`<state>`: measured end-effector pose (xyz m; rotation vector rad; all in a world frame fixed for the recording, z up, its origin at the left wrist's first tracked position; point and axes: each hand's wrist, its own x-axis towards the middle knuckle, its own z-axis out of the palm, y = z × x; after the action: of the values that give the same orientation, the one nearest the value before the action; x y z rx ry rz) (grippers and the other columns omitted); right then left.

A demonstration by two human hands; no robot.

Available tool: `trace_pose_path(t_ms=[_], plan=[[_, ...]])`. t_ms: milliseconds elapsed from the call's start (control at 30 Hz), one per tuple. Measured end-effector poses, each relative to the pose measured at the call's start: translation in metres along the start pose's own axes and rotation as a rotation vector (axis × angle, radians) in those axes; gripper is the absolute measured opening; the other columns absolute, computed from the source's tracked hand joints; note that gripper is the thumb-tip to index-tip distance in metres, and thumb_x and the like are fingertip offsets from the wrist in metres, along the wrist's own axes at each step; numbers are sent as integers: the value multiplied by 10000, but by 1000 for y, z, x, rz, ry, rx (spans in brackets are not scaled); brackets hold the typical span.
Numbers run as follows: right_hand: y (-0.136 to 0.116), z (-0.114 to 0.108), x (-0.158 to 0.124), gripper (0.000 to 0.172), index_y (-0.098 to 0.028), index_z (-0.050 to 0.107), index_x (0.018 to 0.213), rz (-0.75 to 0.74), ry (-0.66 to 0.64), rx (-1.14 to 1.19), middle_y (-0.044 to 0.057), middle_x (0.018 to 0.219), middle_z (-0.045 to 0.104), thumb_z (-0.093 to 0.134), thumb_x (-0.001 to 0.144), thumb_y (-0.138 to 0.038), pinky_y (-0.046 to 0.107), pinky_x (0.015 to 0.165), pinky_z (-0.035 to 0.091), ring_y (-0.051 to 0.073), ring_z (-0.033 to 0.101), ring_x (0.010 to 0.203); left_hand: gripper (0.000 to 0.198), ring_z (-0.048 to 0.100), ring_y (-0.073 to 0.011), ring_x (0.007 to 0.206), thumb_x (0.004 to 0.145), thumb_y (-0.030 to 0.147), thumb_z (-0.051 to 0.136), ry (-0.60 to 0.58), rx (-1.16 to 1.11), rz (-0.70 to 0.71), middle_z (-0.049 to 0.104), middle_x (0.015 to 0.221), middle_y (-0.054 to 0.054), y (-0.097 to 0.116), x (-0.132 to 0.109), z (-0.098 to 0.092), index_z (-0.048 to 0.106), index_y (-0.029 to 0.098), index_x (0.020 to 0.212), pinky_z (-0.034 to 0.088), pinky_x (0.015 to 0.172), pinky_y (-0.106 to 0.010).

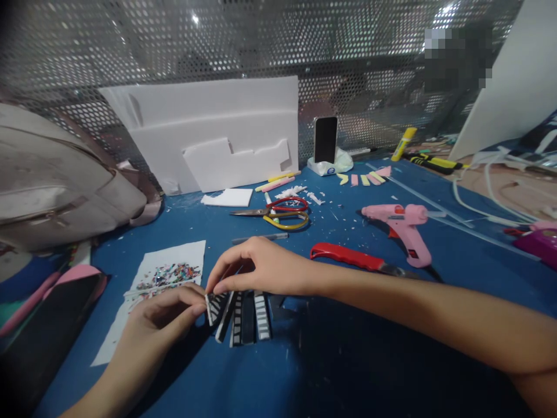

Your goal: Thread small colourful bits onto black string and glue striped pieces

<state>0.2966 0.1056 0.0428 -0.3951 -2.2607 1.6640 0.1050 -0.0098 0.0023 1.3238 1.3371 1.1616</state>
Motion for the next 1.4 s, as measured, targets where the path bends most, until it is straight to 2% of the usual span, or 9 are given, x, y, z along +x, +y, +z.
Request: trace_pose_path(t_ms=[133, 333, 533, 700, 867, 1033, 1200, 1400], plan=[[5, 7, -1, 80, -159, 708, 904, -21, 40, 36, 27, 894, 688, 669, 839, -184, 251, 781, 504, 122, 634, 827, 151, 617, -135, 717, 837, 230, 649, -11, 20, -5, 689, 745, 1, 0, 0, 1, 703, 214, 697, 476, 683, -226], [9, 10, -2, 92, -167, 705, 914, -31, 40, 46, 29, 921, 685, 675, 829, -187, 264, 794, 507, 128, 636, 842, 155, 619, -137, 699, 836, 235, 645, 6, 45, 4, 685, 730, -2, 0, 0, 1, 700, 212, 693, 478, 669, -231], [6, 11, -1, 55, -173, 696, 842, -80, 129, -102, 17, 885, 647, 691, 828, -226, 242, 751, 459, 125, 588, 843, 139, 637, -147, 764, 839, 228, 641, -11, 57, 14, 703, 789, -7, 0, 0, 1, 701, 218, 714, 486, 726, -245], [3, 8, 0, 45, -166, 673, 855, -29, 113, -113, 0, 834, 662, 650, 856, -205, 227, 724, 441, 114, 589, 787, 134, 628, -187, 946, 841, 227, 643, 62, 74, 44, 695, 966, -30, 0, 0, 0, 699, 216, 720, 479, 868, -303], [5, 6, 0, 41, -161, 639, 867, -30, 135, -81, 17, 855, 670, 603, 878, -175, 245, 758, 460, 121, 614, 804, 141, 622, -210, 992, 848, 243, 639, 139, 60, 61, 686, 957, -28, 3, -4, 1, 679, 219, 715, 475, 909, -345], [5, 8, -2, 46, -165, 587, 892, -8, 156, -27, 10, 812, 640, 554, 911, -191, 253, 715, 479, 109, 604, 724, 141, 649, -212, 950, 860, 263, 625, 120, 38, 42, 709, 931, -30, 2, -6, 2, 676, 229, 733, 501, 885, -362], [-3, 9, -3, 49, -170, 590, 858, -41, 157, -129, -11, 810, 603, 568, 891, -142, 229, 664, 460, 95, 582, 688, 130, 646, -204, 932, 845, 222, 629, 117, 121, 129, 711, 963, -34, 2, -9, 2, 677, 228, 724, 513, 852, -339], [0, 10, -4, 47, -168, 567, 869, -58, 148, -57, -11, 795, 602, 554, 909, -147, 238, 706, 482, 96, 597, 711, 158, 646, -181, 934, 859, 180, 600, 45, 166, 184, 698, 935, -18, 4, -10, 4, 678, 235, 733, 492, 862, -303]])
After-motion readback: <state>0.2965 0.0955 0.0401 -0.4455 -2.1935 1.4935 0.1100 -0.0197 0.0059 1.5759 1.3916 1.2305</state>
